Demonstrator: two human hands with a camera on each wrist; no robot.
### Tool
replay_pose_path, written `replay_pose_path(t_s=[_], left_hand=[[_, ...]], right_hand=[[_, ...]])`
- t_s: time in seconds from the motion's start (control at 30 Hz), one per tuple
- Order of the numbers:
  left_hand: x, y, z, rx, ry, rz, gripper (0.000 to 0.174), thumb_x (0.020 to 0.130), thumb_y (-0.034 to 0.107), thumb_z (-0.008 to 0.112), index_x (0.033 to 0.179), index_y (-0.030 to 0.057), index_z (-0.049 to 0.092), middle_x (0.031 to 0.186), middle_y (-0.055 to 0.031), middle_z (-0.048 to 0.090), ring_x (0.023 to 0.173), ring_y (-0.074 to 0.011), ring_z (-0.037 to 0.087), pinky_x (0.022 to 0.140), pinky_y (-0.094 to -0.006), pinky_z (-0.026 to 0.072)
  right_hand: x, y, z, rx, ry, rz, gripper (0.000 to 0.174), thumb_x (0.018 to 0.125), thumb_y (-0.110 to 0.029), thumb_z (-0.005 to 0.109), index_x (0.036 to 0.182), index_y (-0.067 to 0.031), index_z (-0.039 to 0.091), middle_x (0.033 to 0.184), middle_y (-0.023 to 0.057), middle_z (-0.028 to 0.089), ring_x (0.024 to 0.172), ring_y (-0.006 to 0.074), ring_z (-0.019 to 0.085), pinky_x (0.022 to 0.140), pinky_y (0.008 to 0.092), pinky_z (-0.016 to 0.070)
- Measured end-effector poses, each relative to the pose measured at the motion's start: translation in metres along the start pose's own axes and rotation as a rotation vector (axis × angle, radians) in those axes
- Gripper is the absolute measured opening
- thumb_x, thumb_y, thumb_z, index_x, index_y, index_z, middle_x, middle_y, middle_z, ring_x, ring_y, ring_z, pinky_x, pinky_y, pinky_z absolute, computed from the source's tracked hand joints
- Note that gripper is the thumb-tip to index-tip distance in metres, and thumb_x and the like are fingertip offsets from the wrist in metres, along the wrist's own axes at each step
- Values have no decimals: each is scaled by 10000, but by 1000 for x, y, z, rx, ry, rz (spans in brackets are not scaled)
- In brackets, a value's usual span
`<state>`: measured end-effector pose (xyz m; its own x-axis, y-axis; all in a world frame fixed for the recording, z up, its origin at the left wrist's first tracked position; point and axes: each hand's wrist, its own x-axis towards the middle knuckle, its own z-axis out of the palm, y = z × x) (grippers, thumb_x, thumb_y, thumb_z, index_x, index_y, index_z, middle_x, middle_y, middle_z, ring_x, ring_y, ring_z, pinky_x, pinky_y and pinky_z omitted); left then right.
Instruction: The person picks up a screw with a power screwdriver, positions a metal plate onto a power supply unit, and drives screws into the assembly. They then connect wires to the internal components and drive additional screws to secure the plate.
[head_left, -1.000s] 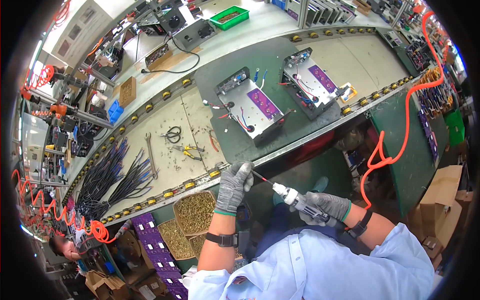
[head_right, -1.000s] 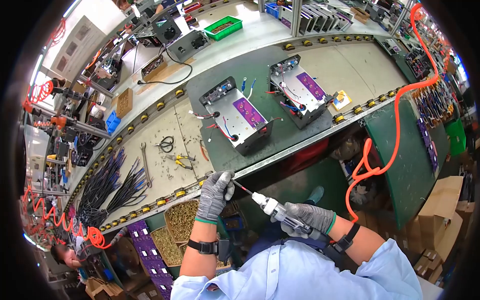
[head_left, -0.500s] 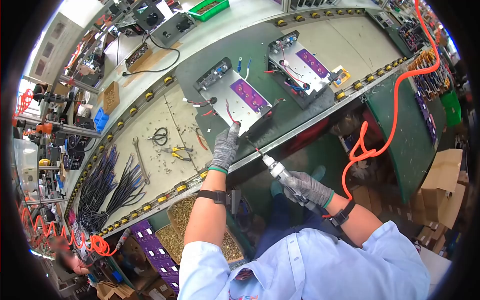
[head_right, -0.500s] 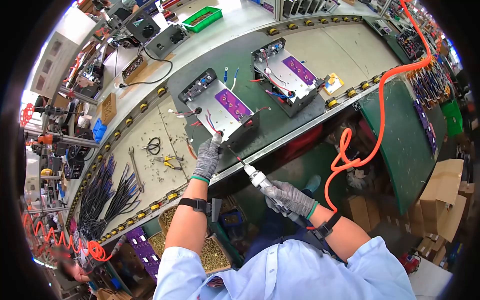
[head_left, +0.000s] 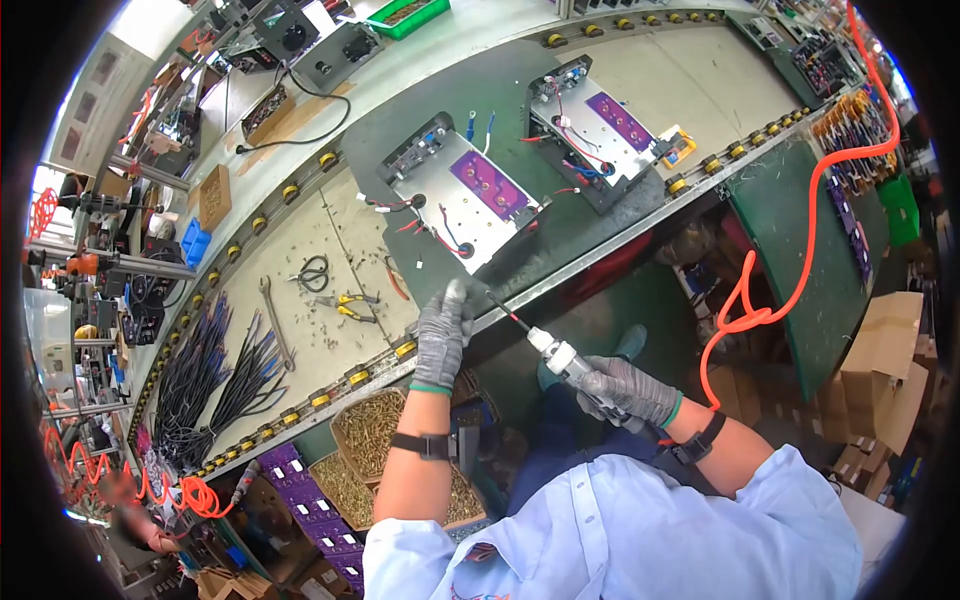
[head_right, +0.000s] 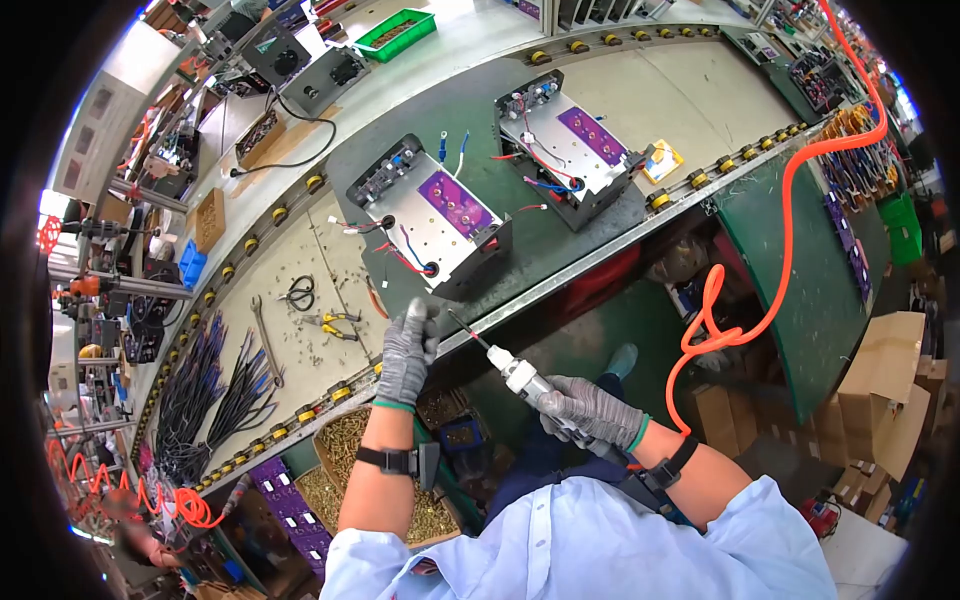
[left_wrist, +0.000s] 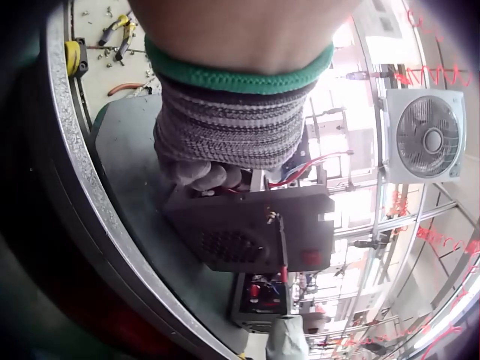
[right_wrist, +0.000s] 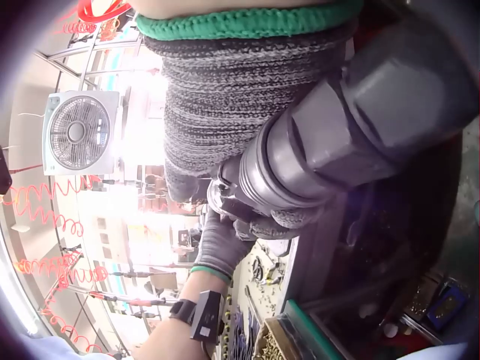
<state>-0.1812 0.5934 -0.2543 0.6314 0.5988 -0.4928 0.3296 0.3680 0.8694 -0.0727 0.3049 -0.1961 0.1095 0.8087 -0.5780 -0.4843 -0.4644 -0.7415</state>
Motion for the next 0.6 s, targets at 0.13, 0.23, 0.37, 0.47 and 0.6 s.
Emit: replay_pose_path(t_s=[0.13, 0.23, 0.37, 0.47, 0.6], left_hand=[[-8, -3, 5, -305, -85, -242, 415, 1023, 444, 611, 1114, 40, 636, 730, -60, 614, 505, -114, 498, 396, -235, 348], [-9, -8, 9, -574, -238, -276, 339, 1016, 385, 629, 974, 50, 648, 738, -93, 630, 510, -171, 519, 387, -260, 355], [-10, -11, 14, -779, -329, -281, 266, 1033, 311, 610, 938, 64, 642, 729, -74, 617, 528, -164, 511, 393, -255, 366], [-11, -6, 15, -849, -307, -303, 249, 1036, 294, 605, 916, 79, 639, 720, -59, 600, 536, -159, 504, 394, -256, 373], [-8, -15, 7, -946, -351, -310, 231, 1037, 293, 601, 913, 102, 640, 722, -45, 578, 550, -161, 503, 395, -261, 385]], right_hand=[[-8, -8, 4, -19, -22, 18, 764, 849, -772, 609, 1121, -59, 568, 766, 34, 619, 593, 87, 601, 467, 226, 474], [-14, -11, 4, -29, -35, 22, 810, 834, -778, 623, 1192, -54, 567, 771, 33, 621, 605, 81, 595, 481, 222, 472], [-16, -8, 3, -23, -47, 11, 856, 816, -782, 644, 1245, -46, 567, 772, 32, 619, 628, 73, 586, 499, 214, 464], [-20, -9, 2, 17, -57, 3, 778, 821, -775, 657, 1136, -69, 572, 783, 31, 610, 643, 88, 595, 544, 236, 483], [-19, -3, -1, 23, -64, -17, 781, 823, -769, 658, 1146, -64, 570, 788, 32, 613, 640, 88, 595, 536, 235, 483]])
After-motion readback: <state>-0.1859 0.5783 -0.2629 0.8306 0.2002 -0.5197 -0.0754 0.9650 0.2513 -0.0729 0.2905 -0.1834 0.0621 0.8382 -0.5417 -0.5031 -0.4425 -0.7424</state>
